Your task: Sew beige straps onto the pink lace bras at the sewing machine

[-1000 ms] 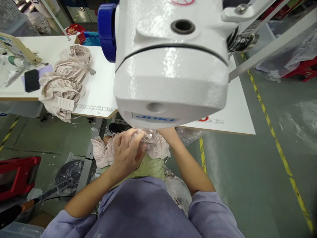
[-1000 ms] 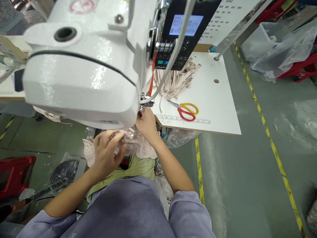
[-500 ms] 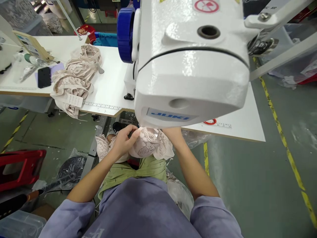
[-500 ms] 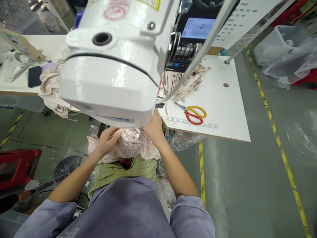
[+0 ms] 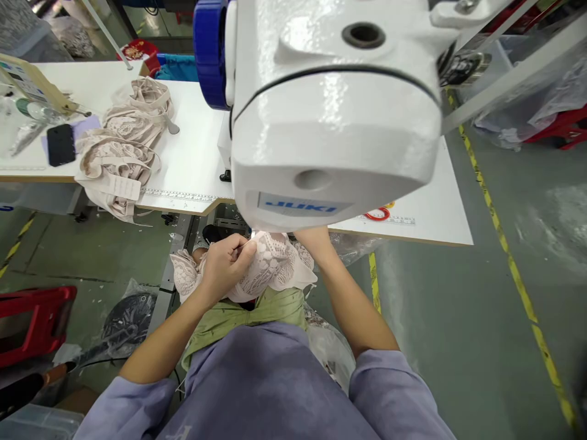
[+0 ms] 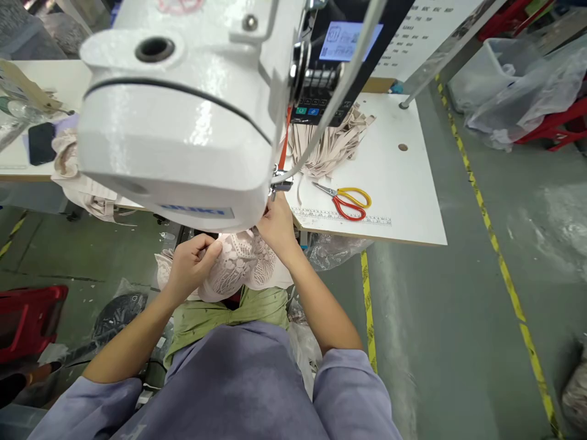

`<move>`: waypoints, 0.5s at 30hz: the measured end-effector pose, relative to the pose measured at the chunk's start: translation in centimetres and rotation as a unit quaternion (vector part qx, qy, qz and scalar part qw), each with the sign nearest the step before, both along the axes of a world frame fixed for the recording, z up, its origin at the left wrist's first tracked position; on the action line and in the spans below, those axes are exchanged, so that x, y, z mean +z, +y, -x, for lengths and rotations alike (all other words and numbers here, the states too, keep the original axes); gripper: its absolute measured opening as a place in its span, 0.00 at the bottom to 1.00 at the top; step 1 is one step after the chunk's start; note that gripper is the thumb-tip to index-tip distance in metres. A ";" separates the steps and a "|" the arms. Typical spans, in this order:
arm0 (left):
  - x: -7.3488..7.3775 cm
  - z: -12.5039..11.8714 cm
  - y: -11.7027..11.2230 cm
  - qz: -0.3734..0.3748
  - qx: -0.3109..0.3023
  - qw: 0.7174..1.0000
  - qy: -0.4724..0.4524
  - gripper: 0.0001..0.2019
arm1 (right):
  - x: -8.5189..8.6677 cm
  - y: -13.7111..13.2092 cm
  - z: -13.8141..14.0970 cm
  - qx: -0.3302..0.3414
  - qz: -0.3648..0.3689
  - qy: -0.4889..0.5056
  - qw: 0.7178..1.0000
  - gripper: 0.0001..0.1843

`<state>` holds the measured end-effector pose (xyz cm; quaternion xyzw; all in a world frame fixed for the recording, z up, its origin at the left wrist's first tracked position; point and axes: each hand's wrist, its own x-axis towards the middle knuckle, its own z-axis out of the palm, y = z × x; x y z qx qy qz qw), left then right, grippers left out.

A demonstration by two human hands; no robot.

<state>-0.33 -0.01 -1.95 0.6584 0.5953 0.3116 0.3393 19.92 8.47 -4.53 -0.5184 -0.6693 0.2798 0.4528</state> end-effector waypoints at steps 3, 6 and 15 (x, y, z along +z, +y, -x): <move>0.2 0.0 0.0 -0.004 -0.003 1.000 0.010 0.16 | 0.0 -0.3 0.0 -0.022 0.010 0.004 1.000 0.14; 0.3 0.0 0.0 0.007 -0.006 1.000 0.017 0.16 | 0.0 -0.5 -0.1 -0.023 0.017 0.017 0.999 0.13; 0.2 0.9 -0.6 0.038 -0.051 0.996 0.067 0.19 | 1.3 -2.2 0.6 -0.045 0.030 0.102 0.993 0.09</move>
